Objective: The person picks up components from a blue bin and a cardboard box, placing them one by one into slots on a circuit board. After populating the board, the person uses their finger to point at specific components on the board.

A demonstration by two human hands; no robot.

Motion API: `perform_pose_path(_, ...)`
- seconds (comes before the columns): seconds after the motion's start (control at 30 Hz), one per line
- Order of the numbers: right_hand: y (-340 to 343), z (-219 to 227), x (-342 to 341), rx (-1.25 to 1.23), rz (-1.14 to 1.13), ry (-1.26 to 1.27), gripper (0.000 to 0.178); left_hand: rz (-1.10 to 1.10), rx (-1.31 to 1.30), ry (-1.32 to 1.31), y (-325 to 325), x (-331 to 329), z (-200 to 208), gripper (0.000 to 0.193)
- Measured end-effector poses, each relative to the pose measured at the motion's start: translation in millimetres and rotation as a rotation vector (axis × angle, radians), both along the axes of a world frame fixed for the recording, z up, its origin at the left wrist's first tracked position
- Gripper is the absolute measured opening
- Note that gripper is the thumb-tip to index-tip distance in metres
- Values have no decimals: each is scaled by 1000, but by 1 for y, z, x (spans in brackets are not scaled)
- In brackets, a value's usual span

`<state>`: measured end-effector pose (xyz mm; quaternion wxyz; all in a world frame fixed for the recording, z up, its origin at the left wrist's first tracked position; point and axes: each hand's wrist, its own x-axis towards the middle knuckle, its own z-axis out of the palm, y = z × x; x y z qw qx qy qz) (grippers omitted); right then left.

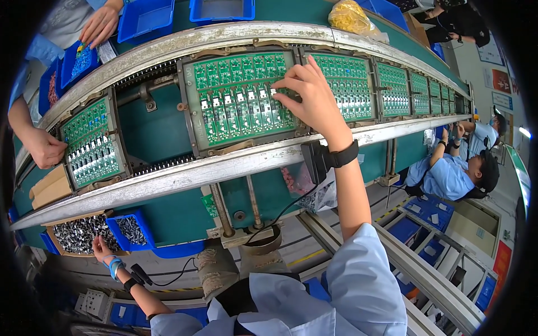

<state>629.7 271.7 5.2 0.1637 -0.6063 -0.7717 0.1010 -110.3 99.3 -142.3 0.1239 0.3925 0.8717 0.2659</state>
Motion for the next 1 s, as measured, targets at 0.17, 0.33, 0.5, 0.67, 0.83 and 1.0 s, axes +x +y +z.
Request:
perform_pose_path(0.17,1,-2,0,4,-7,5,16,44,31,61,2,-3,-4,28)
perform_pose_path(0.33,2,-4,1,12,-10,16,16,52,171,136,-2,-15,-3,24)
perform_pose_path(0.5,0,-2,3,-6,-7,16,16,237,451,-165,7,13,12,21)
perform_pose_path(0.67,3,-4,3,-12,-5,18,18,196,563,-480,2,17,52,18)
perform_pose_path(0.83,1,0,-1,-13,-15,3,22,-67,666,-721,42,146,124,17)
perform_pose_path(1.0,-4,23,-32,80,14,21,25,-398,280,-339,71,276,175,13)
